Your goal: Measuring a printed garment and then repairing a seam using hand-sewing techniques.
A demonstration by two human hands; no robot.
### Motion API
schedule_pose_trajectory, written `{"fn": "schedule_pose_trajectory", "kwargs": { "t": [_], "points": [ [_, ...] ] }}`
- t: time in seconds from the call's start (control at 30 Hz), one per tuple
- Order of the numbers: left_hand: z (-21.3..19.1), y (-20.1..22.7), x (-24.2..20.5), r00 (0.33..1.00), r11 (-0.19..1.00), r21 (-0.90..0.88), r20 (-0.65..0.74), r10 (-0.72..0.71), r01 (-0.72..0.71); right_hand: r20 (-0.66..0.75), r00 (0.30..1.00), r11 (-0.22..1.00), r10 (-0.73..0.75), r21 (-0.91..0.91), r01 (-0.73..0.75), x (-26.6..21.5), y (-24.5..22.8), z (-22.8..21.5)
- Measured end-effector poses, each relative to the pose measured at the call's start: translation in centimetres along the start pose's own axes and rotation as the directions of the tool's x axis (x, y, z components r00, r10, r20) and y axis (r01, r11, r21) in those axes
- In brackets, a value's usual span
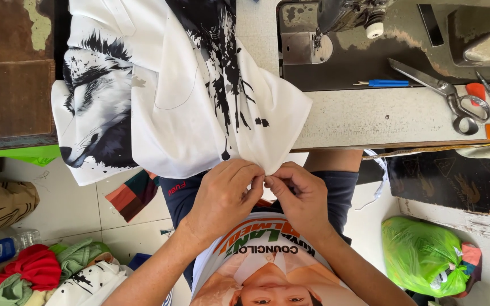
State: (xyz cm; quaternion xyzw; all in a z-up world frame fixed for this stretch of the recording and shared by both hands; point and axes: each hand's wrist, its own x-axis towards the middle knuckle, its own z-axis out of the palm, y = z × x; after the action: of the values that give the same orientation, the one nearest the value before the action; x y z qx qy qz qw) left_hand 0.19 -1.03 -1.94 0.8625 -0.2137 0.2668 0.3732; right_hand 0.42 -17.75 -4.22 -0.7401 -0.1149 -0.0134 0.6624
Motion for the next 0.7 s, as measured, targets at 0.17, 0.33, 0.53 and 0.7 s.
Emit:
{"fn": "schedule_pose_trajectory", "kwargs": {
  "t": [0.17, 0.33, 0.53, 0.7],
  "points": [
    [0.7, -1.2, 0.1, 0.997, 0.997, 0.039, 0.034, 0.069, -0.07, 0.024, 0.985, 0.979, -0.172, -0.105, 0.174, 0.4, -0.1, -0.2],
    [0.5, -0.8, 0.5, 0.974, 0.956, -0.201, 0.121, -0.193, 0.215, 0.019, 0.972, 0.967, -0.236, -0.096, 0.237, 0.6, 0.3, 0.5],
    [-0.9, 0.0, 1.0, 0.776, 0.597, -0.501, 0.334, -0.535, 0.627, 0.03, 0.994, 0.99, -0.104, 0.096, 0.101, 0.7, 1.5, 0.5],
    [-1.3, 0.1, 1.7, 0.915, 0.763, -0.506, 0.183, -0.36, 0.402, 0.086, 0.995, 0.993, -0.06, 0.105, 0.05, 1.0, 1.3, 0.1]
  ]
}}
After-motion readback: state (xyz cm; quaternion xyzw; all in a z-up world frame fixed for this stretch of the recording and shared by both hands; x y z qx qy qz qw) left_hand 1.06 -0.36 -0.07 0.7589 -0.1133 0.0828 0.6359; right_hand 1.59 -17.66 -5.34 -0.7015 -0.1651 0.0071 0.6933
